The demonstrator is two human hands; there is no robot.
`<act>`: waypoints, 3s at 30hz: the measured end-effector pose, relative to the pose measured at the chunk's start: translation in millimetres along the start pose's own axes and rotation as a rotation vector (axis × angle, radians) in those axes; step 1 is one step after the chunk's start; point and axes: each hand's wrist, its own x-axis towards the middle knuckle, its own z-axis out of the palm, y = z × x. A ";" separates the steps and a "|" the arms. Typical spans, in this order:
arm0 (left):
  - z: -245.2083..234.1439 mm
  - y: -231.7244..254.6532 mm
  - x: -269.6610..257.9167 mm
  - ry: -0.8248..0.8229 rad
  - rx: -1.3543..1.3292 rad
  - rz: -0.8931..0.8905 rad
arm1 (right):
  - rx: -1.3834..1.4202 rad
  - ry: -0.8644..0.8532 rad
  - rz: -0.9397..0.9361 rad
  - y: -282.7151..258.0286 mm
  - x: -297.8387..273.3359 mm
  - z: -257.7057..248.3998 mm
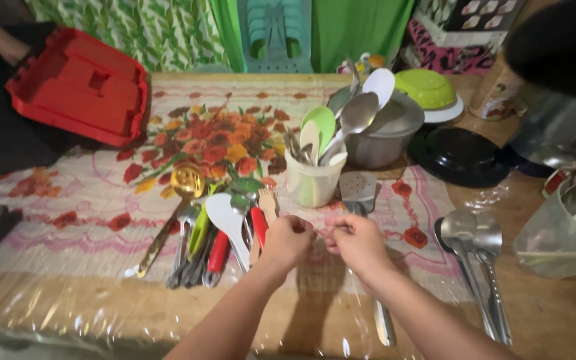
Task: Organizing and sorting various kitchen utensils on a table.
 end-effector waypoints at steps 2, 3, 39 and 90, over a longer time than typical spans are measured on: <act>-4.9 10.1 6.7 -0.011 0.039 0.065 | -0.006 0.019 -0.042 -1.3 10.2 2.5; -6.0 10.1 5.7 -0.020 0.075 0.102 | -0.019 0.029 -0.057 2.9 11.0 3.3; 17.0 194.3 265.4 -0.058 0.970 0.510 | -0.134 0.259 -0.011 -101.5 156.4 -36.4; -59.7 297.4 80.8 -0.001 -0.215 0.922 | -0.062 0.524 -0.738 -111.4 79.5 -28.8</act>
